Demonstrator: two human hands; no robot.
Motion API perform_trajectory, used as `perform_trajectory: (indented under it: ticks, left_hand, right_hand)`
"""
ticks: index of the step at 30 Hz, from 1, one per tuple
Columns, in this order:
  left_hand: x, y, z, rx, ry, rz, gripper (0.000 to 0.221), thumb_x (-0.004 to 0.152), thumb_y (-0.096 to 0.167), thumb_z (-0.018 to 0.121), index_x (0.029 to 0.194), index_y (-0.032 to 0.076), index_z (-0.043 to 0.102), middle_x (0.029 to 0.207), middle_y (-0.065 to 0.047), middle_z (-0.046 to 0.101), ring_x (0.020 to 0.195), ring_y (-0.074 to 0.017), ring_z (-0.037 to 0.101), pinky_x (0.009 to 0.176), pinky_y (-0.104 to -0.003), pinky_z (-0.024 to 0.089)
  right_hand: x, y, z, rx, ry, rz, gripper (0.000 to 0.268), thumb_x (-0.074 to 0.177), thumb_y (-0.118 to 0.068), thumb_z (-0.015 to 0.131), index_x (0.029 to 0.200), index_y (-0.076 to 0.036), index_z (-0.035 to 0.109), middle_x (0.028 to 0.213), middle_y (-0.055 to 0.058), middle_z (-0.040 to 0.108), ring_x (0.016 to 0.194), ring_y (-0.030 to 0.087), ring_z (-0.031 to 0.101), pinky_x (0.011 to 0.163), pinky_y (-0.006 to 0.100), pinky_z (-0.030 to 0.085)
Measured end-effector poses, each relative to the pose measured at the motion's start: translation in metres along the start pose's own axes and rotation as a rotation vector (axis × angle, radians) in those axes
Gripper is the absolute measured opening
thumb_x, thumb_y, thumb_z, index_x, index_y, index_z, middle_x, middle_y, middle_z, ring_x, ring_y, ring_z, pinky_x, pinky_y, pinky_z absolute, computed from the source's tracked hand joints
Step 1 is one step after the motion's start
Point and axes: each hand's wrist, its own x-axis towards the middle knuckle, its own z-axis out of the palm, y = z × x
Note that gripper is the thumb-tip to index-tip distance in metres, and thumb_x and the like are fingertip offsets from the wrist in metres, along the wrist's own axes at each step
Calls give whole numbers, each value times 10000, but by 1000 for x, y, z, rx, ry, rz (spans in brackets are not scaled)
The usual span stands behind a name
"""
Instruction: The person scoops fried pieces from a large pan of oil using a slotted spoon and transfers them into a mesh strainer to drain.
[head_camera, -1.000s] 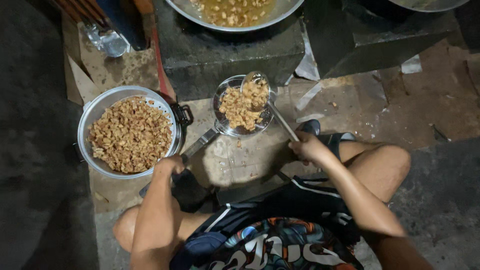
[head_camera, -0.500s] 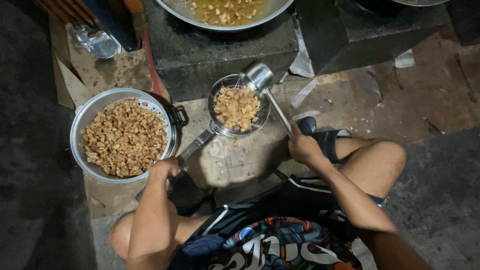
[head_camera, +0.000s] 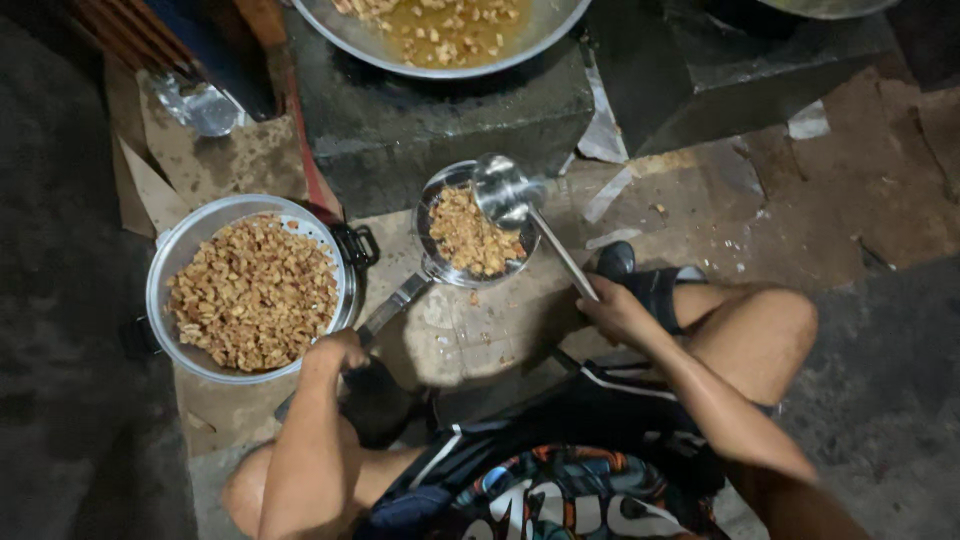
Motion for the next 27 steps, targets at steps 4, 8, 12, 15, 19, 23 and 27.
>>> perform_trajectory:
  ticks: [4, 8, 12, 15, 19, 23, 27]
  left_hand:
    - [-3, -2, 19, -11, -16, -1, 264, 716, 187, 793, 948, 63, 778, 1046, -191, 755, 957, -354, 730, 810, -470, 571]
    - [2, -1, 14, -8, -10, 6, 254, 712, 182, 793, 932, 55, 780, 1028, -195, 760, 943, -349, 734, 802, -460, 573]
    - [6, -1, 19, -18, -11, 9, 243, 709, 176, 793, 916, 48, 783, 1010, -199, 764, 928, -345, 739, 794, -451, 575]
    - [9, 2, 31, -22, -24, 18, 236, 706, 172, 793, 903, 42, 784, 997, -202, 768, 918, -341, 743, 788, -443, 577]
    - [13, 6, 28, -35, 3, 31, 226, 703, 167, 793, 887, 35, 786, 979, -207, 772, 904, -336, 747, 779, -433, 579]
    - [9, 9, 28, -104, -28, 20, 244, 698, 167, 797, 910, 45, 780, 1004, -196, 769, 927, -345, 745, 784, -456, 569]
    - [7, 6, 21, -156, -72, -6, 287, 718, 190, 803, 975, 67, 767, 1076, -185, 745, 979, -366, 725, 807, -507, 563]
  right_hand:
    - [-14, 5, -16, 705, -206, 202, 428, 986, -282, 579, 1407, -205, 568, 571, -60, 415, 373, 68, 389, 294, 232, 307]
    - [-27, 2, -47, 1356, -523, 263, 453, 1033, -349, 549, 1435, -141, 559, 647, -36, 435, 387, 40, 417, 293, 198, 351]
    - [-26, -11, -74, 1357, -406, 198, 361, 1038, -367, 557, 1267, -90, 595, 665, -19, 479, 445, 46, 449, 311, 161, 361]
    - [18, -44, -105, 1092, -153, 159, 233, 1062, -361, 591, 1061, -129, 616, 711, -24, 554, 498, 71, 497, 341, 208, 354]
    - [142, -121, -150, 367, 7, -143, 209, 1056, -329, 616, 1068, -121, 637, 717, 31, 561, 464, 142, 473, 360, 317, 354]
    - [273, -195, -156, -862, 490, -418, 363, 1010, -244, 651, 1252, 26, 632, 1049, 295, 705, 959, 455, 676, 824, 516, 541]
    - [355, -227, -164, -1128, 603, -289, 429, 1071, -139, 440, 1365, 163, 518, 1102, 331, 705, 999, 485, 688, 820, 563, 550]
